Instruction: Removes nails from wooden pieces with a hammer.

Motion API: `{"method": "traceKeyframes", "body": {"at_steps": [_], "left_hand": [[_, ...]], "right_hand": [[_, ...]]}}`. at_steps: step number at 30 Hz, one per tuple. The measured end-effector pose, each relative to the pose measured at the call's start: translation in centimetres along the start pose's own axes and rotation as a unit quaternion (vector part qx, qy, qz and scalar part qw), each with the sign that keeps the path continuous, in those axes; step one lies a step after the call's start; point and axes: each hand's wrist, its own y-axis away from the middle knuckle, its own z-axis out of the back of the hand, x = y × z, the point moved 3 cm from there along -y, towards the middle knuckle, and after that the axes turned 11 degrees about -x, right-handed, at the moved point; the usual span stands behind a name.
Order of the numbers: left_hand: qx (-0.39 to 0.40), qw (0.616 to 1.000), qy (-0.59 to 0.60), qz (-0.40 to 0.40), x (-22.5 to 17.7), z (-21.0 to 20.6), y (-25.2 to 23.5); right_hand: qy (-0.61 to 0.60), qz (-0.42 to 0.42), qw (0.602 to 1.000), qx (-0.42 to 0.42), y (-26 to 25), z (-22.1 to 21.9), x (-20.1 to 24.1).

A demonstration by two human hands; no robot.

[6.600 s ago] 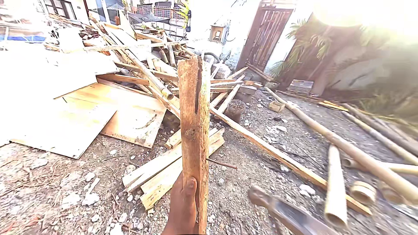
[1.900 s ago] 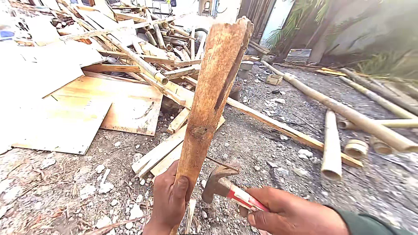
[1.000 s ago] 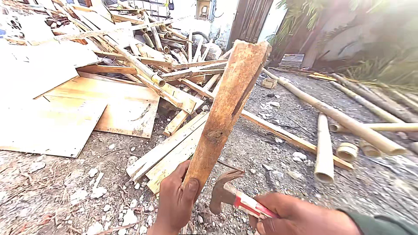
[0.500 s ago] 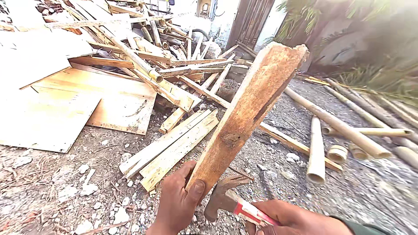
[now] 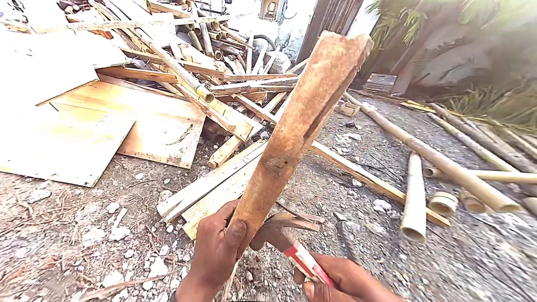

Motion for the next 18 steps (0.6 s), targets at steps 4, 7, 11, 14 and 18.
{"method": "traceKeyframes", "body": {"at_steps": [4,7,11,14,18], "left_hand": [[-0.011,1.0,-0.003,-0.005,0.2,-0.2,-0.2],[-0.013,0.999,-0.01,-0.028,-0.4,0.1,-0.3],[-0.047,0.999,-0.005,0.008,0.5,0.7,0.3],[-0.055,0.998,0.0,0.038,0.7,0.8,-0.2],[-0.054,0.998,0.02,-0.018,-1.0,-0.1,-0.3]], "right_hand": [[0.025,-0.007,0.999,0.021,-0.3,1.2,0.5],[0.071,-0.01,0.996,0.045,0.4,3.0,1.5],[-0.043,-0.006,0.997,0.059,-0.3,0.2,1.1],[-0.001,-0.009,0.998,0.067,-1.6,0.6,1.0],[0.147,0.015,0.986,0.075,0.2,4.9,2.8]]}}
